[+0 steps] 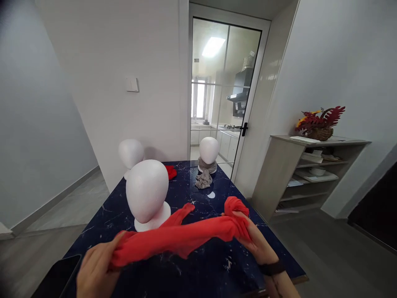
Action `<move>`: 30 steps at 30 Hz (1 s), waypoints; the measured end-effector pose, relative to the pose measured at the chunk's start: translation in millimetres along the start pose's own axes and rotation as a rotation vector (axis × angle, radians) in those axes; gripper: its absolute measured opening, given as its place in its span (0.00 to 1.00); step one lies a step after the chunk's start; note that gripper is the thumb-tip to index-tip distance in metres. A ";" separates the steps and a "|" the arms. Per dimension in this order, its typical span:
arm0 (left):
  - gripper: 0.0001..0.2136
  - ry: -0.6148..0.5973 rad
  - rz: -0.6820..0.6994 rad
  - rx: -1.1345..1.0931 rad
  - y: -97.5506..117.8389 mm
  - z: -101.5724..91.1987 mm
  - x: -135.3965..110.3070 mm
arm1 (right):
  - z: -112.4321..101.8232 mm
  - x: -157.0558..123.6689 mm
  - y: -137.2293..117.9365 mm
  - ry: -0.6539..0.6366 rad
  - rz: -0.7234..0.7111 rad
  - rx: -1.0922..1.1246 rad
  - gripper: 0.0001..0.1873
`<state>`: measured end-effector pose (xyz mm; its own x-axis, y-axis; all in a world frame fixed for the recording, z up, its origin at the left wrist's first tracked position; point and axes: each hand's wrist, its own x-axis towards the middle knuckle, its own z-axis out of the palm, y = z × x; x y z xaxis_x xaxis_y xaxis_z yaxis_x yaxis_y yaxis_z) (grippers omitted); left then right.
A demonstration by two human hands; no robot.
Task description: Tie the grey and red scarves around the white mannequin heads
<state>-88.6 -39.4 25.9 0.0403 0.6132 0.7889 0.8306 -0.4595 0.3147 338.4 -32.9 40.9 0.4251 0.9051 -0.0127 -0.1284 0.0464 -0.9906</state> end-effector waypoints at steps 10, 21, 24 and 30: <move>0.26 -0.560 0.139 0.175 -29.8 -0.5 -51.3 | 0.2 12.7 36.1 0.597 -0.420 -0.621 0.39; 0.17 -0.577 -0.093 0.357 -38.6 -30.3 -24.5 | 80.2 -8.7 46.7 -0.678 -0.520 -1.109 0.20; 0.13 -0.278 0.094 0.316 -46.1 -56.0 -22.3 | 75.3 -4.2 27.1 -0.752 -0.437 -0.929 0.11; 0.16 -0.018 0.166 0.522 -55.4 -90.1 -9.1 | 56.3 0.8 -21.2 -0.844 -0.201 -0.671 0.07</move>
<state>-185.1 -77.3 48.8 0.1997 0.5726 0.7951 0.9774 -0.1735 -0.1206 291.1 -9.3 69.5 -0.3994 0.9168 0.0012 0.4976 0.2178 -0.8396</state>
